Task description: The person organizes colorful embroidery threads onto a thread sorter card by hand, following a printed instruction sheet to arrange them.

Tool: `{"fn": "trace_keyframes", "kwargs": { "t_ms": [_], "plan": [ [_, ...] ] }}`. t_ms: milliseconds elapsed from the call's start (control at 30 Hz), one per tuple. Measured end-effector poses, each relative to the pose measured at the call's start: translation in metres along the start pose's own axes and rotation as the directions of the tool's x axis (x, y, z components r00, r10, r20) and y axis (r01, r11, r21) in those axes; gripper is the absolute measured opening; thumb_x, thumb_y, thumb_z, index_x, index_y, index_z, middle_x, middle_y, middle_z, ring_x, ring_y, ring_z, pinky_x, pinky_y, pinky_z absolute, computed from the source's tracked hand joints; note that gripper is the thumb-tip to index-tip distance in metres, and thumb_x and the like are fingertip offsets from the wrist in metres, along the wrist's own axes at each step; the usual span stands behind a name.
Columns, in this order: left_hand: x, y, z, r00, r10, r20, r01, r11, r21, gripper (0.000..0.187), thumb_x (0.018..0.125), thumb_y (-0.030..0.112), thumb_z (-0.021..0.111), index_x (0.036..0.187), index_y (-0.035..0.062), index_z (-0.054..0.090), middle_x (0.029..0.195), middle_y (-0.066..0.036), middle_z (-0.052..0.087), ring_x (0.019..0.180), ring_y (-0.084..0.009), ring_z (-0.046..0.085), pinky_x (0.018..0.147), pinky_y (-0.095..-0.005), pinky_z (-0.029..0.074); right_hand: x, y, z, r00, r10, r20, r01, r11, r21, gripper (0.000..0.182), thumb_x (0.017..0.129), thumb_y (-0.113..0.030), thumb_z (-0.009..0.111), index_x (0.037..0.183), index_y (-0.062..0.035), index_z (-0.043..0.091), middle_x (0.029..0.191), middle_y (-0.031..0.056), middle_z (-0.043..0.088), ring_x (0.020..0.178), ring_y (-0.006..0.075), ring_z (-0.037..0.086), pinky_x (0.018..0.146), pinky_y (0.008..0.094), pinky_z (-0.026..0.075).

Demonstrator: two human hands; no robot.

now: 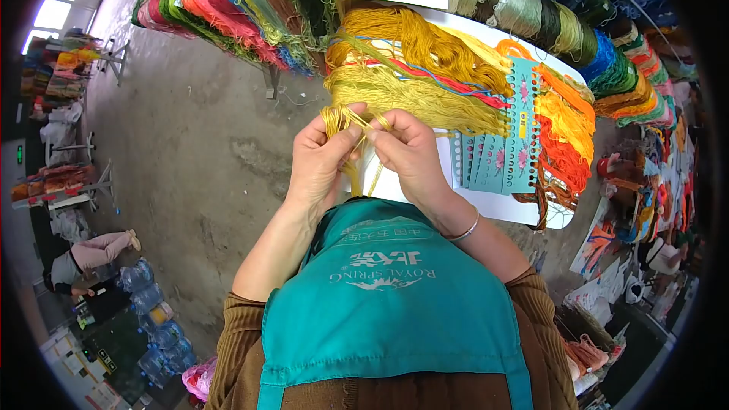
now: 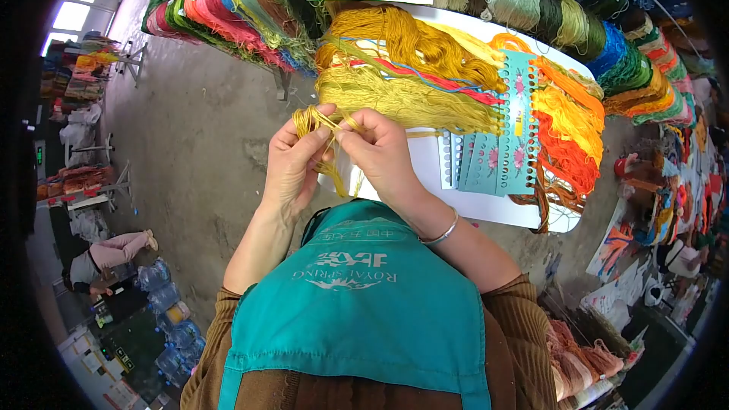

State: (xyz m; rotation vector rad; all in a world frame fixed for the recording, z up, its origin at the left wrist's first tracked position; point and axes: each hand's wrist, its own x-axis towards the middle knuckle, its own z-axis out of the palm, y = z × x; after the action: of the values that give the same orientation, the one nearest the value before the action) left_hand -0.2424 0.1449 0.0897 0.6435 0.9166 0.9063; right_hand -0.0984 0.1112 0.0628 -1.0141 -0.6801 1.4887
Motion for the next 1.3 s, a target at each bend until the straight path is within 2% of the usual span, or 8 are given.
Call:
{"fn": "trace_keyframes", "kwargs": {
  "t_ms": [167,367,567,700,867,1000,1067,1300],
  "plan": [
    [-0.001,-0.001,0.001,1.0,0.022,-0.008,-0.022,0.999,0.031,0.031,0.089,0.001,0.062,0.12,-0.0009,0.062,0.092,-0.001,0.065,0.07,-0.0052,0.054,0.064,-0.0191,0.044,-0.004,-0.008,-0.001,0.99,0.129,0.05,-0.134,0.985,0.113,0.004,0.094,-0.009,0.057,0.091,-0.0063,0.056,0.074,0.0018,0.061,0.051,0.0055,0.051,0.044,0.0182,0.033],
    [-0.002,-0.001,0.004,1.0,0.024,-0.008,-0.024,1.0,0.015,0.033,0.09,-0.001,0.06,0.123,-0.001,0.06,0.093,-0.002,0.066,0.072,-0.0059,0.057,0.066,-0.02,0.047,-0.005,-0.009,0.001,0.991,0.121,0.056,-0.129,0.974,0.187,0.005,0.095,-0.011,0.055,0.096,-0.0054,0.054,0.079,0.0082,0.065,0.048,0.0076,0.051,0.042,0.0187,0.036],
    [-0.004,0.0,0.001,0.999,0.034,0.028,-0.035,0.999,0.018,0.032,0.092,0.003,0.06,0.124,0.001,0.061,0.091,0.0,0.066,0.068,-0.0032,0.054,0.06,-0.0171,0.041,-0.005,-0.007,0.002,0.995,0.073,0.065,-0.078,0.993,0.087,0.005,0.095,-0.008,0.054,0.092,-0.0043,0.055,0.076,0.0066,0.064,0.046,0.0051,0.048,0.042,0.0183,0.036],
    [-0.003,-0.002,-0.001,0.999,0.049,0.015,-0.049,0.999,0.023,0.031,0.092,0.004,0.06,0.123,0.0017,0.062,0.09,0.001,0.065,0.065,-0.0017,0.051,0.056,-0.0164,0.037,-0.005,-0.008,0.004,0.995,0.07,0.065,-0.076,0.992,0.102,0.006,0.095,-0.008,0.054,0.09,-0.004,0.055,0.075,0.0059,0.064,0.046,0.004,0.047,0.041,0.0178,0.035],
    [-0.002,-0.002,-0.002,0.998,0.055,0.018,-0.056,0.998,0.035,0.031,0.091,0.003,0.06,0.122,0.0006,0.063,0.088,0.002,0.064,0.062,-0.0017,0.047,0.056,-0.0163,0.035,-0.005,-0.005,0.003,0.995,0.07,0.065,-0.076,0.993,0.089,0.003,0.095,-0.009,0.054,0.096,-0.0063,0.055,0.075,0.0045,0.061,0.047,0.004,0.044,0.042,0.0167,0.03],
    [0.0,-0.005,-0.004,0.998,0.058,0.008,-0.058,0.998,0.039,0.031,0.09,0.003,0.061,0.121,0.0001,0.063,0.087,0.002,0.064,0.063,-0.0022,0.047,0.056,-0.0164,0.035,-0.003,0.0,0.001,0.997,0.035,0.063,-0.044,0.989,0.14,0.001,0.095,-0.007,0.055,0.095,-0.0057,0.055,0.072,0.0007,0.058,0.047,0.002,0.038,0.042,0.017,0.027],
    [0.001,-0.005,-0.004,0.998,0.059,-0.005,-0.059,0.997,0.046,0.033,0.089,0.003,0.062,0.122,0.0003,0.062,0.085,0.002,0.062,0.063,-0.0045,0.048,0.06,-0.0181,0.041,-0.003,-0.003,0.003,0.999,0.038,0.027,-0.039,0.998,0.044,0.002,0.094,-0.005,0.057,0.094,-0.0054,0.055,0.07,-0.0027,0.054,0.049,0.0003,0.034,0.043,0.0177,0.024],
    [0.001,-0.007,0.0,0.995,0.092,-0.022,-0.09,0.992,0.085,0.032,0.089,0.003,0.063,0.12,0.0015,0.063,0.089,0.001,0.064,0.067,-0.005,0.051,0.062,-0.0182,0.043,0.0,0.001,0.004,1.0,-0.026,-0.008,0.026,1.0,-0.018,0.003,0.094,-0.003,0.056,0.093,-0.005,0.055,0.068,-0.0046,0.051,0.049,-0.0001,0.033,0.043,0.0184,0.023]
  ]
}}
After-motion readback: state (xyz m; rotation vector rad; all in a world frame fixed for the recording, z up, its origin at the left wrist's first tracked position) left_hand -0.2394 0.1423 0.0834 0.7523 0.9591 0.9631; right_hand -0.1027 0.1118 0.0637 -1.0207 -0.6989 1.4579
